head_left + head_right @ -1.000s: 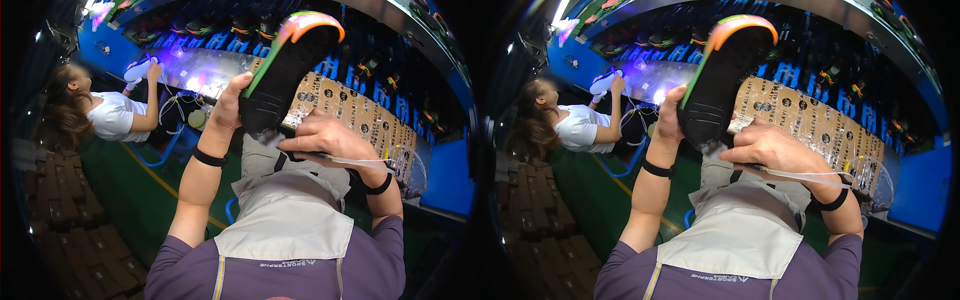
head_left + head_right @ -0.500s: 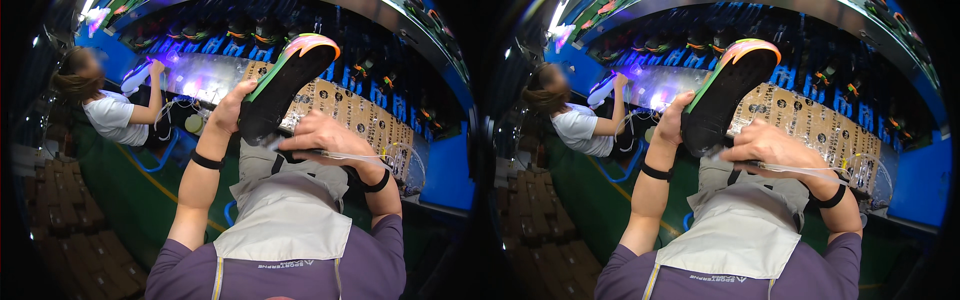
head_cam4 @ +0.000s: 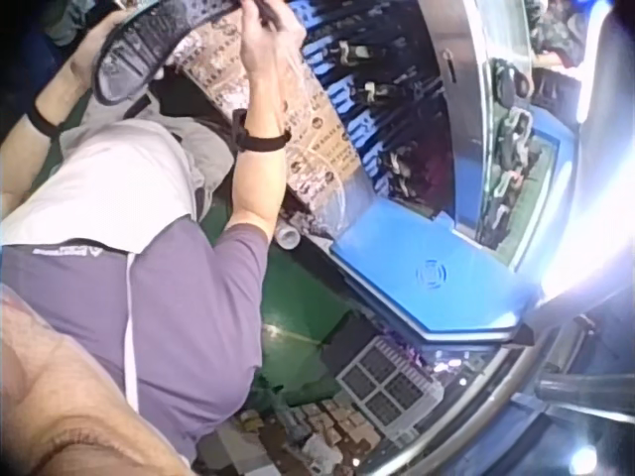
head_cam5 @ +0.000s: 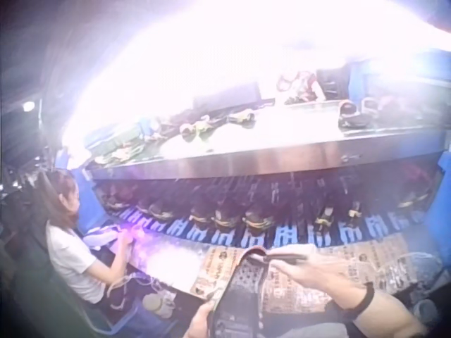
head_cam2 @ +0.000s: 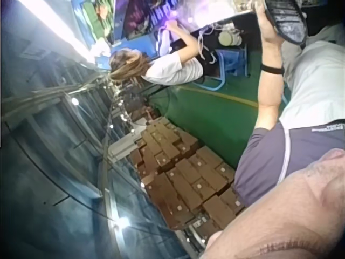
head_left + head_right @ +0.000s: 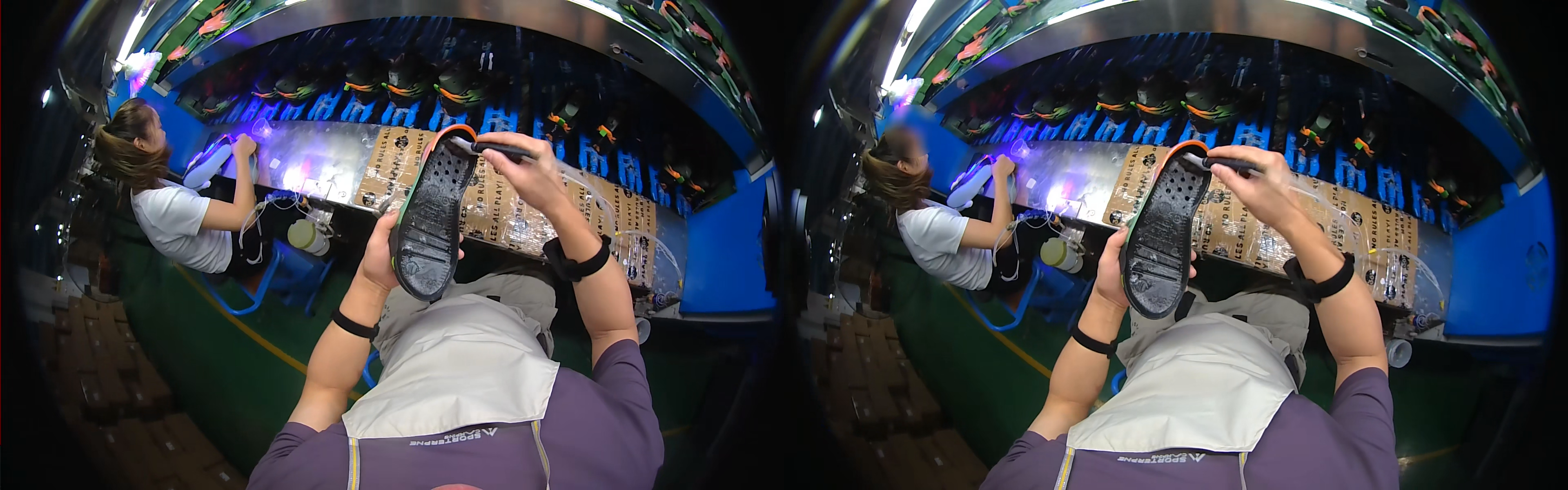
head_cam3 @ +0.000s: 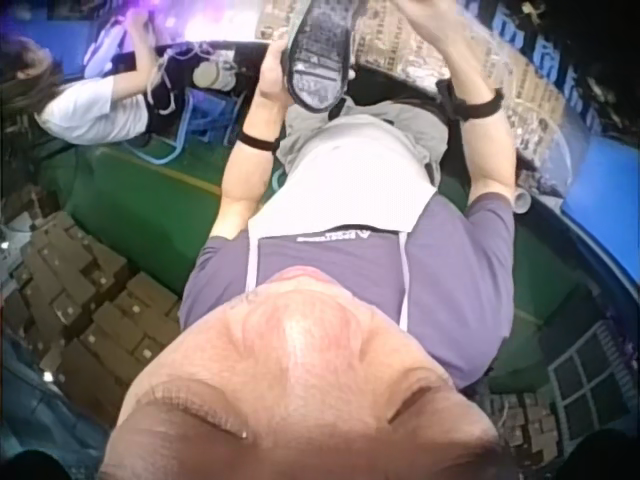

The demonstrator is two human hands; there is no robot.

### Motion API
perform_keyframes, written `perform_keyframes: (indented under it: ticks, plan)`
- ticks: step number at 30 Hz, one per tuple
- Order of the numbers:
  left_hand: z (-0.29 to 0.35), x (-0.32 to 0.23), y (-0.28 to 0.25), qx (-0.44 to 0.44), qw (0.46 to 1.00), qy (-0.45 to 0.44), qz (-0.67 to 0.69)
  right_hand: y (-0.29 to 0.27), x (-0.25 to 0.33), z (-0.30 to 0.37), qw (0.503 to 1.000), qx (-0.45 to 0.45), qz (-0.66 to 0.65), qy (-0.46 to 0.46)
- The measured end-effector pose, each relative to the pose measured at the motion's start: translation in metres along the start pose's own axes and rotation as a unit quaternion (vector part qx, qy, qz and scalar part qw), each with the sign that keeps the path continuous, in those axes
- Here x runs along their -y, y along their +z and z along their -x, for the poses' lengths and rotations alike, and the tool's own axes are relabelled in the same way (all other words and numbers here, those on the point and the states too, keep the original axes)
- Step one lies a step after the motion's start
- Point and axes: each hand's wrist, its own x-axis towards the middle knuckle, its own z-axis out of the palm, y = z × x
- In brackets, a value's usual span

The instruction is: Applying adhesive to shoe soles and components using a brush on an assembly line.

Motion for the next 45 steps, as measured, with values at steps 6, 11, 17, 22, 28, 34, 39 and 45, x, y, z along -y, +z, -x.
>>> perform_keyframes:
  ticks: [6,11,17,22,28,34,39,45]
  plan:
    - [-0.007,0.003,-0.011,-0.041,0.995,0.074,0.043,0.041,0.032,0.055,0.947,0.132,0.149,-0.252]
    - [-0.004,0.001,-0.009,-0.044,0.993,0.097,0.046,0.024,0.05,0.051,0.949,0.277,-0.078,-0.133]
    - [-0.005,0.002,-0.003,-0.04,0.997,0.068,0.017,0.041,0.042,0.043,0.97,0.082,0.117,-0.197]
    - [-0.005,-0.003,-0.012,-0.024,0.995,0.096,0.018,0.025,0.058,0.045,0.932,0.324,-0.015,-0.162]
    - [-0.004,-0.006,-0.003,0.044,0.998,0.042,0.025,0.039,0.032,0.041,0.979,0.071,0.114,-0.153]
    - [-0.003,-0.004,-0.019,-0.044,0.992,0.108,0.053,0.03,0.053,0.055,0.95,0.295,-0.06,-0.086]
    - [-0.002,-0.015,-0.037,-0.001,0.991,0.124,0.046,0.025,0.023,0.046,0.994,0.054,-0.092,0.024]
    - [0.014,0.006,-0.085,-0.052,0.952,0.199,0.227,0.026,-0.078,0.053,0.994,-0.084,0.01,0.075]
